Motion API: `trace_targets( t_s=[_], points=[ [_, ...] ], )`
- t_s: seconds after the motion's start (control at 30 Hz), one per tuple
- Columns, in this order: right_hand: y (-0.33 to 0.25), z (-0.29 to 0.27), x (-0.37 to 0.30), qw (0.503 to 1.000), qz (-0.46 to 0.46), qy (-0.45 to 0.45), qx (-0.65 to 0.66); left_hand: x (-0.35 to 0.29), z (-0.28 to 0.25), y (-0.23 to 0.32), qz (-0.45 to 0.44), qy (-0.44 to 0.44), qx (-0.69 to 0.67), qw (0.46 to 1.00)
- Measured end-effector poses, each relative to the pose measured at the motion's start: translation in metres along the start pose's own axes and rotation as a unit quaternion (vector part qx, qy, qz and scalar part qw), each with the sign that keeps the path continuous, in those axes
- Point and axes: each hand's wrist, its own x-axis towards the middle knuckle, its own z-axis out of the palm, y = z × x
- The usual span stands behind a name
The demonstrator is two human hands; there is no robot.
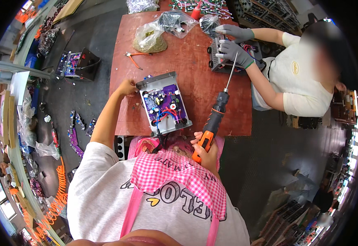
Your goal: Assembling components and screwing covers onto electronic power supply units at a workbench.
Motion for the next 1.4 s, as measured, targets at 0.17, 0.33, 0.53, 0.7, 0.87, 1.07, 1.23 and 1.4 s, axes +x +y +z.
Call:
trace_targets(
  t_s=[0.17,0.33,0.53,0.7,0.87,1.07,1.23,1.4],
  points=[
    [0.000,-0.006,-0.002,1.000,-0.001,0.027,0.012,-0.023,0.014,0.012,0.008,0.074,-0.059,0.996],
    [0.001,-0.010,-0.003,0.999,-0.015,0.031,0.000,-0.021,0.016,0.010,-0.040,0.013,-0.128,0.991],
    [-0.001,-0.010,-0.005,0.999,-0.002,0.039,0.000,-0.017,0.032,0.003,-0.051,0.055,-0.169,0.983],
    [-0.007,-0.005,-0.006,0.999,0.014,0.040,-0.008,-0.001,0.043,-0.016,-0.020,0.239,-0.089,0.967],
    [-0.003,-0.005,-0.007,0.999,0.016,0.050,-0.002,-0.016,0.028,0.029,-0.080,0.098,0.073,0.989],
    [-0.008,-0.002,-0.006,0.998,0.034,0.057,-0.015,-0.040,0.026,0.023,0.141,0.459,-0.097,0.872],
    [-0.013,-0.002,-0.006,0.994,0.055,0.092,-0.029,-0.168,0.026,0.126,0.441,0.342,0.075,0.827],
    [-0.010,-0.002,-0.002,0.996,0.049,0.078,-0.008,-0.167,0.053,0.142,0.350,0.207,0.369,0.835]
  ],
)
